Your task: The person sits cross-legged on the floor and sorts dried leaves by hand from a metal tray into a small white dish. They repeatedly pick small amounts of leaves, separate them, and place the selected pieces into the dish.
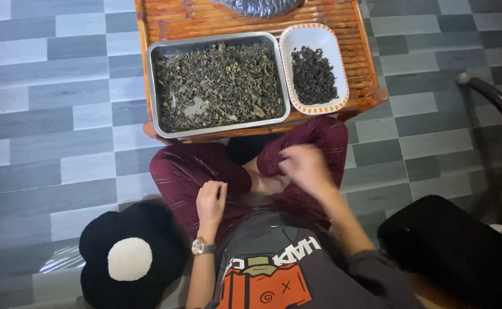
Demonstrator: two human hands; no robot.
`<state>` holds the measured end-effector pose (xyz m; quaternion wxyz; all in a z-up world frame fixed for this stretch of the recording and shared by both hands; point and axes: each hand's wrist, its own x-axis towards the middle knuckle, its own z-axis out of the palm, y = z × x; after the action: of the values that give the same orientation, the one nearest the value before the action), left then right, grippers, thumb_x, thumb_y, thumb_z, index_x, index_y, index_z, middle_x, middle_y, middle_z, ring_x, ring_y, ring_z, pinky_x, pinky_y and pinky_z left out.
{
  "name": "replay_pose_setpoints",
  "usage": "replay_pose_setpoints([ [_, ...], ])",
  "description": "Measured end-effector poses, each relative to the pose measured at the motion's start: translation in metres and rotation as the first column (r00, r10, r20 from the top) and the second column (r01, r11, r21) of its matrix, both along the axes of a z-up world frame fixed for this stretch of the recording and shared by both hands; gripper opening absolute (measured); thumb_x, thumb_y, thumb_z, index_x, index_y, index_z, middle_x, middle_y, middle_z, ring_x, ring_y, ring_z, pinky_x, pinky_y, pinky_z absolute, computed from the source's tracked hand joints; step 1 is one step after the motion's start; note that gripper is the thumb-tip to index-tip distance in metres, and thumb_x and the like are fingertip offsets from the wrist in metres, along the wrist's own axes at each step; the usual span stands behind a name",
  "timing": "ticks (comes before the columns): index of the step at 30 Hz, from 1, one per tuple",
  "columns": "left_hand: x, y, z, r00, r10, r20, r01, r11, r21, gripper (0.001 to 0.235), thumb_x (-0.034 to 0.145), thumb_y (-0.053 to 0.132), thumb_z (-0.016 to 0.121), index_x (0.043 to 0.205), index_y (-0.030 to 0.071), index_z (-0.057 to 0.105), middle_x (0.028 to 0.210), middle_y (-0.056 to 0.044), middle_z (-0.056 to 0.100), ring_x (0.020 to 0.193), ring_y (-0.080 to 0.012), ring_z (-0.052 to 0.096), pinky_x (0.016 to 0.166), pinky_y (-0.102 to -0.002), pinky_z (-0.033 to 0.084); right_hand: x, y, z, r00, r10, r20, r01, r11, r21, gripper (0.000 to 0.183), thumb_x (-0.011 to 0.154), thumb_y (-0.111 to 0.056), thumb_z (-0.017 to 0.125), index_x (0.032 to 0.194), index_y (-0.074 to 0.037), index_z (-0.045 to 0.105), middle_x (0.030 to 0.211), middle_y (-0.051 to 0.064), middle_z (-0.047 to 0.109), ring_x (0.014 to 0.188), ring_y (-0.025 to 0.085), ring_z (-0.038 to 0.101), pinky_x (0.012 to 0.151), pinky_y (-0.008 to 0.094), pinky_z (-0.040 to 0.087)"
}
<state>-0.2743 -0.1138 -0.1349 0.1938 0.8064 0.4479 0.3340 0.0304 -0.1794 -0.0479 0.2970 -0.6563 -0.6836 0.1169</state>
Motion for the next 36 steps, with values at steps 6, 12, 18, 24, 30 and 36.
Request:
replay_pose_setpoints([
  [6,-0.035,0.066,0.044,0.939,0.209,0.272,-0.227,0.973,0.036,0.013,0.106,0.005,0.061,0.094,0.006,0.065,0.086,-0.015,0.063,0.081,-0.0348,0.062,0.081,-0.043,0.051,0.184,-0.029,0.013,0.79,-0.606,0.092,0.546,0.763,0.346,0.023,0.109,-0.011,0.072,0.124,-0.004,0.056,0.114,0.016,0.058,0.11,0.039,0.057,0.098,0.05,0.044],
  [12,-0.041,0.198,0.073,0.902,0.329,0.281,-0.387,0.903,0.186,0.018,0.113,0.018,0.053,0.116,0.001,0.053,0.109,-0.018,0.055,0.099,-0.0388,0.059,0.093,-0.046,0.048,0.276,0.051,-0.039,0.786,-0.601,0.143,0.574,0.796,0.191,0.055,0.119,-0.034,0.06,0.136,0.017,0.048,0.125,0.045,0.054,0.122,0.062,0.05,0.108,0.063,0.033],
  [18,-0.038,0.238,0.035,0.931,0.322,0.174,-0.251,0.908,-0.336,0.056,0.116,0.037,0.04,0.094,-0.009,0.061,0.093,-0.04,0.063,0.097,-0.064,0.057,0.083,-0.066,0.04,0.286,0.067,-0.054,0.685,-0.699,0.203,0.728,0.649,-0.222,0.064,0.113,-0.039,0.054,0.16,-0.002,0.032,0.155,0.038,0.035,0.146,0.058,0.024,0.12,0.064,0.017],
  [24,-0.042,0.243,0.026,0.943,0.289,0.164,-0.213,0.904,-0.37,0.045,0.112,0.033,0.039,0.095,-0.002,0.06,0.094,-0.035,0.065,0.099,-0.0612,0.058,0.081,-0.065,0.044,0.262,0.069,-0.027,0.671,-0.657,0.344,0.741,0.62,-0.259,0.061,0.117,-0.037,0.049,0.159,0.002,0.028,0.151,0.038,0.035,0.142,0.057,0.027,0.111,0.067,0.037],
  [30,-0.044,0.245,0.028,0.946,0.283,0.161,-0.204,0.901,-0.384,0.043,0.111,0.034,0.035,0.099,0.003,0.061,0.098,-0.031,0.068,0.101,-0.0591,0.06,0.086,-0.065,0.047,0.269,0.072,-0.033,0.64,-0.63,0.44,0.766,0.571,-0.297,0.064,0.12,-0.045,0.041,0.162,-0.001,0.024,0.153,0.033,0.037,0.143,0.05,0.03,0.1,0.064,0.049],
  [36,-0.045,0.24,0.031,0.949,0.275,0.156,-0.201,0.906,-0.373,0.042,0.112,0.036,0.034,0.1,0.008,0.063,0.098,-0.027,0.068,0.101,-0.0552,0.061,0.087,-0.063,0.048,0.248,0.072,-0.008,0.663,-0.632,0.402,0.748,0.578,-0.325,0.063,0.12,-0.041,0.042,0.161,0.003,0.022,0.152,0.034,0.035,0.143,0.052,0.025,0.106,0.065,0.046],
])
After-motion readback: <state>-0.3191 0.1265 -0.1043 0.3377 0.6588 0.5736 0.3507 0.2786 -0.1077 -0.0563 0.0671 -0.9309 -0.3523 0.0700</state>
